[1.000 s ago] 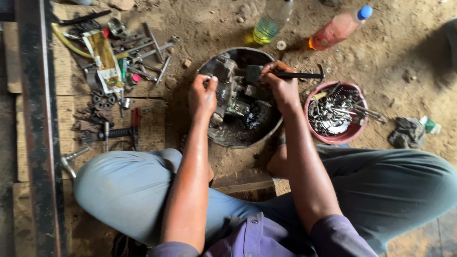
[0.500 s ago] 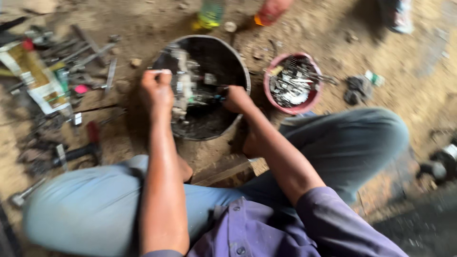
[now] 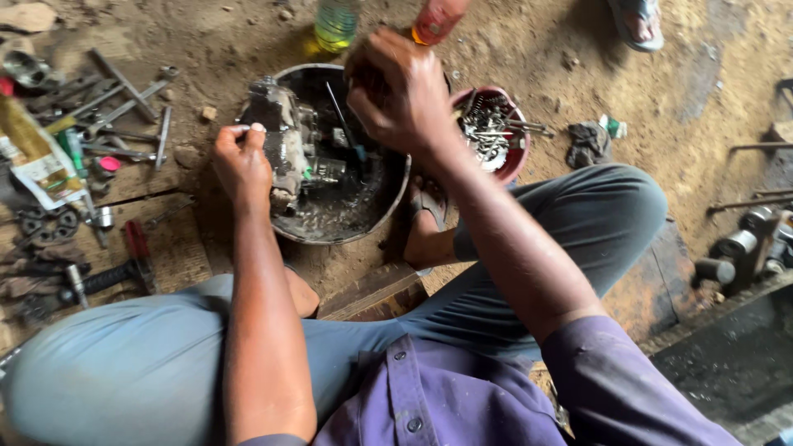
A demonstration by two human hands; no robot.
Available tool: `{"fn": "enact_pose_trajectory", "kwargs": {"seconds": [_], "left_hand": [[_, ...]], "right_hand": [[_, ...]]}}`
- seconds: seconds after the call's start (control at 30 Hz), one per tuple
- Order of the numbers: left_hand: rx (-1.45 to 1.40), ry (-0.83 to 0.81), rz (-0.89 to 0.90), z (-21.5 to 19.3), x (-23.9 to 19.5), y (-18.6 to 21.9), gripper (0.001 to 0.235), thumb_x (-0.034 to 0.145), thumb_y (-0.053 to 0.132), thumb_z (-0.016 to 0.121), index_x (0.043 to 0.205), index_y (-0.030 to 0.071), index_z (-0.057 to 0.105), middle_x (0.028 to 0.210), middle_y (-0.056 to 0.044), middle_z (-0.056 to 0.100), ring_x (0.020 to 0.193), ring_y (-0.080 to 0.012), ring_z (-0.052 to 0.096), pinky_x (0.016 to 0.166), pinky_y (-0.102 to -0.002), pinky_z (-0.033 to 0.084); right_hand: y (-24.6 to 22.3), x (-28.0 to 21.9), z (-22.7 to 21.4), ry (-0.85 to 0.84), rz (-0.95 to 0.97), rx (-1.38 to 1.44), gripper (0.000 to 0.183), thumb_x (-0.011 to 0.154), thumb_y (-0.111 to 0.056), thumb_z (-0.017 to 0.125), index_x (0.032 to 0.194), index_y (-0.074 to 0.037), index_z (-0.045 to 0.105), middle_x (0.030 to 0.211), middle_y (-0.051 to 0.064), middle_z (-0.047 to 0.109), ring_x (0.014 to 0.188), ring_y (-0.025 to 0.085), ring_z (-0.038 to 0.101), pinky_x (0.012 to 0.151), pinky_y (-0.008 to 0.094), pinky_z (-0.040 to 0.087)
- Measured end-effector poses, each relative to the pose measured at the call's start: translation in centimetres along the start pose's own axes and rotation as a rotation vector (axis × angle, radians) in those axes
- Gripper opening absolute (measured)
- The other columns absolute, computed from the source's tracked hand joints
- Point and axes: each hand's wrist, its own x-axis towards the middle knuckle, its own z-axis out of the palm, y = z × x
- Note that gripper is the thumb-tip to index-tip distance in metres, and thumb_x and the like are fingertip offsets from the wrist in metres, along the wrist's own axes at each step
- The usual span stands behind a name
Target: The person sits on the ground and scrubs a metal engine component in a bucket of liquid using a brush. They rotate the part to clean different sides and use a red-handled tool to scrape or pry at specific areas.
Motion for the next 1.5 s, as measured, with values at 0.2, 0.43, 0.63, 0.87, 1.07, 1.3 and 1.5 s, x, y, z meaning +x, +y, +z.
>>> {"fn": "enact_pose_trajectory", "kwargs": {"seconds": [0.2, 0.43, 0.63, 0.87, 1.07, 1.3, 1.5], "left_hand": [[-0.007, 0.05, 0.047, 0.0, 0.7, -1.0, 0.025, 0.09, 0.022, 0.076, 0.096, 0.0, 0.067, 0.083, -0.009, 0.072, 0.075, -0.0166, 0.064, 0.071, -0.033, 0.053], [0.085, 0.057, 0.04, 0.0, 0.0, -1.2, 0.028, 0.089, 0.026, 0.079, 0.096, 0.0, 0.07, 0.082, -0.01, 0.071, 0.075, -0.0177, 0.063, 0.071, -0.035, 0.051], [-0.016, 0.004, 0.08, -0.2, -0.1, -2.2, 0.03, 0.091, 0.025, 0.079, 0.1, -0.001, 0.068, 0.086, -0.006, 0.068, 0.081, -0.0148, 0.059, 0.077, -0.033, 0.051], [-0.143, -0.037, 0.038, -1.8, 0.4, -4.0, 0.018, 0.096, 0.014, 0.078, 0.102, 0.001, 0.069, 0.095, 0.0, 0.067, 0.089, -0.0109, 0.057, 0.083, -0.029, 0.049], [-0.258, -0.035, -0.007, -2.4, 0.9, -5.1, 0.01, 0.102, 0.003, 0.077, 0.104, 0.001, 0.067, 0.1, -0.001, 0.068, 0.091, -0.0105, 0.059, 0.086, -0.027, 0.049], [-0.125, -0.02, -0.084, -2.1, -0.2, -1.9, 0.011, 0.101, 0.001, 0.076, 0.108, 0.001, 0.068, 0.102, -0.002, 0.069, 0.091, -0.0103, 0.061, 0.085, -0.026, 0.05], [-0.124, -0.014, -0.096, -1.6, 0.0, -1.0, 0.01, 0.103, 0.001, 0.076, 0.11, 0.0, 0.07, 0.103, -0.003, 0.07, 0.091, -0.0104, 0.061, 0.085, -0.026, 0.051]], "right_hand": [[-1.8, -7.2, 5.6, -0.459, 0.259, -0.283, 0.047, 0.073, -0.026, 0.079, 0.119, -0.019, 0.071, 0.125, 0.014, 0.058, 0.109, 0.035, 0.063, 0.078, 0.045, 0.058], [-0.7, -6.1, -15.5, -0.513, 0.639, -0.776, 0.046, 0.081, -0.032, 0.083, 0.122, -0.016, 0.075, 0.092, 0.018, 0.074, 0.076, 0.033, 0.072, 0.066, 0.044, 0.058], [11.5, -18.0, -27.8, 0.486, 0.73, 0.346, 0.01, 0.108, -0.007, 0.058, 0.108, -0.003, 0.068, 0.1, 0.009, 0.071, 0.082, 0.014, 0.065, 0.069, 0.027, 0.053], [29.9, -36.9, -12.9, 0.585, 1.564, 0.742, 0.008, 0.101, -0.006, 0.057, 0.103, -0.004, 0.065, 0.096, 0.01, 0.07, 0.078, 0.016, 0.063, 0.067, 0.031, 0.052], [32.9, -36.6, -5.4, 0.508, 1.587, 1.038, 0.011, 0.097, -0.006, 0.054, 0.103, -0.002, 0.063, 0.094, 0.012, 0.069, 0.077, 0.019, 0.064, 0.07, 0.034, 0.054], [32.7, -35.2, -4.7, 0.437, 1.612, 1.156, 0.015, 0.092, -0.005, 0.052, 0.103, 0.0, 0.06, 0.092, 0.013, 0.068, 0.077, 0.022, 0.066, 0.074, 0.037, 0.056], [31.8, -34.0, -3.5, 0.388, 1.64, 1.197, 0.019, 0.088, -0.004, 0.05, 0.103, 0.002, 0.058, 0.09, 0.015, 0.068, 0.077, 0.025, 0.067, 0.076, 0.04, 0.058]]}}
